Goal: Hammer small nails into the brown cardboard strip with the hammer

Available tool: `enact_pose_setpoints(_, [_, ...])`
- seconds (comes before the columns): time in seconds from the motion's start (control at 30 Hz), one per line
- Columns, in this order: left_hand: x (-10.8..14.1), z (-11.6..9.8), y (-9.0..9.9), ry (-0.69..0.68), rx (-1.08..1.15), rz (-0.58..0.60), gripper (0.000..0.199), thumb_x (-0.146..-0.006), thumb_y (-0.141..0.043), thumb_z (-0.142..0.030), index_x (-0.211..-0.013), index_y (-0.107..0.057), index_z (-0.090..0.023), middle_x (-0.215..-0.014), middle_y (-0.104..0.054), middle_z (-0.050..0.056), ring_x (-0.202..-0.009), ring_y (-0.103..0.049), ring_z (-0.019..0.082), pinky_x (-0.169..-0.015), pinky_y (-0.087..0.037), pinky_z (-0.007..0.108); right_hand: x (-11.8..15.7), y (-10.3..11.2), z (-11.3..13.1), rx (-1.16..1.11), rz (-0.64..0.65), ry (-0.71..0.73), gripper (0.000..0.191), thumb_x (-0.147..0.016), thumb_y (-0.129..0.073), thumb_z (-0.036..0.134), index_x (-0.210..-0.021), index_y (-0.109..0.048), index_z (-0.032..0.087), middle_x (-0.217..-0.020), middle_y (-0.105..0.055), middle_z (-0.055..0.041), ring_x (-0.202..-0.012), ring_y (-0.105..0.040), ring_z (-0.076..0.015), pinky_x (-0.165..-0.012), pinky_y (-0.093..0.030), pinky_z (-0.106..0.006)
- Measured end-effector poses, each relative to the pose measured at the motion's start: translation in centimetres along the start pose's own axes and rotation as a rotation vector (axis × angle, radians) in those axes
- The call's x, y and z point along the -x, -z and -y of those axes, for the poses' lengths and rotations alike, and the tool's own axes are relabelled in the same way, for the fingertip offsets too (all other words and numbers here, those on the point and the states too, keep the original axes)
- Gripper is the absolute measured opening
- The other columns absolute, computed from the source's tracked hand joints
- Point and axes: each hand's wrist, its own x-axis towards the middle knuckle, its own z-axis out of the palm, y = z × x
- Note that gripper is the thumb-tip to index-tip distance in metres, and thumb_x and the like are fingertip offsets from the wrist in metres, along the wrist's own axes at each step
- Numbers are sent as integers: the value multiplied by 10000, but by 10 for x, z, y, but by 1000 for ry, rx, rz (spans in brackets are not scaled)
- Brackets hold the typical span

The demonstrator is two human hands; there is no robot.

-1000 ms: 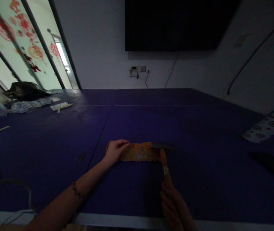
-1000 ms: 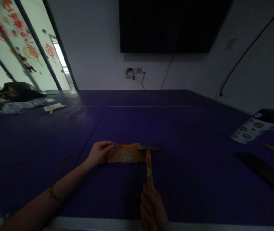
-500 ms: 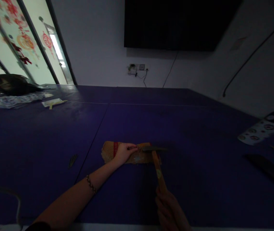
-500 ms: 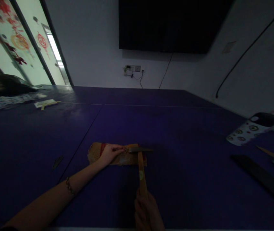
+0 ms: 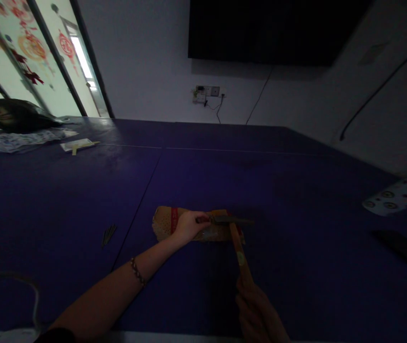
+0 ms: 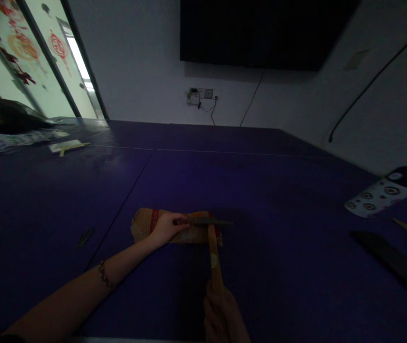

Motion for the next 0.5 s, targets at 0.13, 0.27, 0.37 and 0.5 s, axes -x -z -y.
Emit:
enact_pose_setpoints(0.13, [0,-2,1,26,-58,-14,144,-689,-617,-286,-733,-688,-168,-670,-660,6,-650,-585,144,-592,-392,225,4,-6,-1,-26,-58,21,376,-568,-749,367,-788,-490,206,-354,-400,139,-225,-275,-9,-237,-254,-97])
enact_pose_setpoints(0.27, [-1,-4,1,35,-81,-30,142,-687,-629,-296,-699,-690,-168,-667,-661,2,-645,-584,141,-582,-380,219,6,-11,0,-32,-60,44,407,-526,-767,381,-771,-494,203,-329,-379,147,-211,-237,-5,-220,-217,-96])
enact_pose_setpoints(0.37, [-1,-4,0,29,-86,-36,139,-692,-631,-298,-708,-697,-177,-672,-669,-2,-643,-590,140,-589,-384,220,6,-12,2,-27,-76,35,410,-530,-772,367,-776,-492,198,-344,-406,141,-231,-279,-4,-244,-249,-93])
enact_pose_setpoints(0.5, [0,-3,-2,19,-90,-45,145,-705,-625,-304,-733,-706,-186,-693,-682,0,-650,-601,145,-608,-396,226,7,-10,2,-26,-93,17,428,-530,-778,360,-803,-491,199,-330,-396,148,-231,-285,-4,-245,-245,-89])
